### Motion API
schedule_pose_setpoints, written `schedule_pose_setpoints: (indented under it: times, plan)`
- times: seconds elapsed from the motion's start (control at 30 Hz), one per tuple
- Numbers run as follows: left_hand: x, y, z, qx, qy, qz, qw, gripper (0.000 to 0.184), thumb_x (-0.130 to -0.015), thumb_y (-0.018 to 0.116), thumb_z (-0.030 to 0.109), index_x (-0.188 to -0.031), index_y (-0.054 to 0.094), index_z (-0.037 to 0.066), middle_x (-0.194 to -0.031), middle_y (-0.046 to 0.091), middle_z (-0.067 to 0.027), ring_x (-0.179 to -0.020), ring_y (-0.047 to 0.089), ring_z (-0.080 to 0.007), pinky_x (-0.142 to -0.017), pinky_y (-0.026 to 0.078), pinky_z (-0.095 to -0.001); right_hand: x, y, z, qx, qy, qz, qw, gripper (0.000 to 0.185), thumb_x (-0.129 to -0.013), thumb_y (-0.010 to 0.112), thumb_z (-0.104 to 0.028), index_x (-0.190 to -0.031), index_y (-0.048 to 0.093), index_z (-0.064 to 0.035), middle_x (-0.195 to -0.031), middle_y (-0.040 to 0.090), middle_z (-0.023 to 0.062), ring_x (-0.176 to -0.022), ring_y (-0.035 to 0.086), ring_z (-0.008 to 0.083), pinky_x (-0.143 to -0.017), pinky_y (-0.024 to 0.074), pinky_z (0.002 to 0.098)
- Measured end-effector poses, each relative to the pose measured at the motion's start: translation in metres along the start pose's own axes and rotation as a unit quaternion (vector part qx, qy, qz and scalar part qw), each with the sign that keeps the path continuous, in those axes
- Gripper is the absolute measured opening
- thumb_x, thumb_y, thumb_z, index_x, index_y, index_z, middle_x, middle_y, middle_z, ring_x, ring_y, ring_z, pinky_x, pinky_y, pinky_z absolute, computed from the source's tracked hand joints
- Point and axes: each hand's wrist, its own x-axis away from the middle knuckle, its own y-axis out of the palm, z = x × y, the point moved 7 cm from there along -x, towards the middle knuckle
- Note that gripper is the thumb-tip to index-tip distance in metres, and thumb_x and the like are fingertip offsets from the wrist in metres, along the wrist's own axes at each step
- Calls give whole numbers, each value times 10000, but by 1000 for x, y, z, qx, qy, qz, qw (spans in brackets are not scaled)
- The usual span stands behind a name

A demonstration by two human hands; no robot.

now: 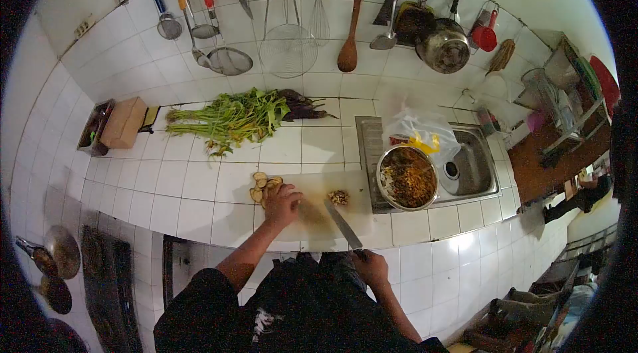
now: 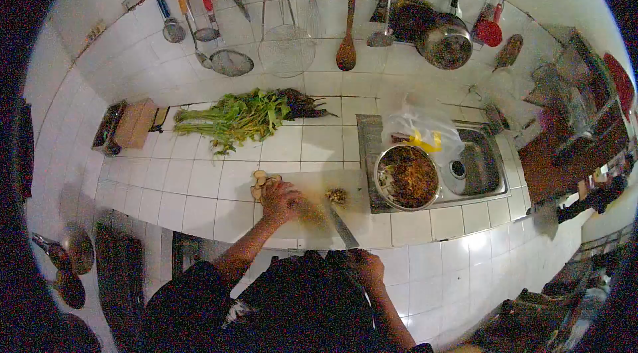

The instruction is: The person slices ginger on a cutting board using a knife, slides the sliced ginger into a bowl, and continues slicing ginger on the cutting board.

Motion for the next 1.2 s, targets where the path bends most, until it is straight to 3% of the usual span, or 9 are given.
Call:
schedule_pose_setpoints:
  times: [0.07,0.2,0.43,0.67,0.83,0.87,1.0,1.2]
  plan:
    - [-4,-9,-9,-11,11,11,1000,238,-756,697,199,-994,717,205,-1177,583,-13,-1211,457,-247,-1033,261,-548,-4,9,-25,-3,-79,-41,996,450,-885,583,-511,-935,691,-77,-873,692,198,-867,658,403,-759,515,493]
    - [-3,-10,-24,-47,18,6,999,316,-791,669,180,-1106,675,208,-1198,582,-8,-1272,431,-233,-1067,211,-549,-17,38,-41,39,-89,-108,989,522,-933,497,-513,-980,649,-16,-923,670,256,-923,635,442,-806,496,522]
    - [-8,-15,-45,-62,30,11,998,306,-802,656,166,-1101,671,226,-1200,587,5,-1294,434,-218,-1091,191,-564,-13,29,-66,11,-89,-95,991,527,-948,466,-502,-989,645,-8,-953,658,282,-953,622,461,-848,485,537]
    - [-14,-19,-81,-95,-3,-23,995,292,-797,659,146,-1077,676,228,-1175,607,22,-1289,447,-225,-1105,167,-571,-18,36,-59,30,-117,-69,990,491,-956,478,-470,-927,645,-9,-869,664,273,-858,641,465,-785,509,540]
    - [-16,-42,-92,-79,-27,24,996,263,-779,713,240,-1040,697,213,-1169,618,23,-1284,447,-219,-1102,159,-581,-19,39,-56,29,-116,-70,990,491,-958,480,-461,-915,639,1,-863,662,276,-848,640,467,-769,512,544]
    - [-13,-43,-90,-54,-39,-3,998,358,-711,768,366,-1032,707,220,-1204,602,9,-1293,435,-228,-1108,156,-574,-18,37,-56,27,-110,-73,991,497,-960,474,-463,-916,636,5,-873,660,280,-854,638,468,-770,510,545]
    - [6,-50,-60,-32,39,-64,997,504,-619,795,492,-1051,708,247,-1279,554,-4,-1337,380,-238,-1125,150,-553,-12,28,-68,12,-120,-83,989,529,-963,450,-486,-954,635,10,-913,657,290,-897,633,468,-807,501,544]
    - [22,-51,-74,-7,46,-52,998,478,-597,825,416,-1029,704,249,-1277,544,2,-1324,384,-253,-1111,178,-571,-12,26,-71,28,-91,-113,989,553,-963,432,-505,-1003,644,4,-932,656,291,-937,627,463,-847,488,538]
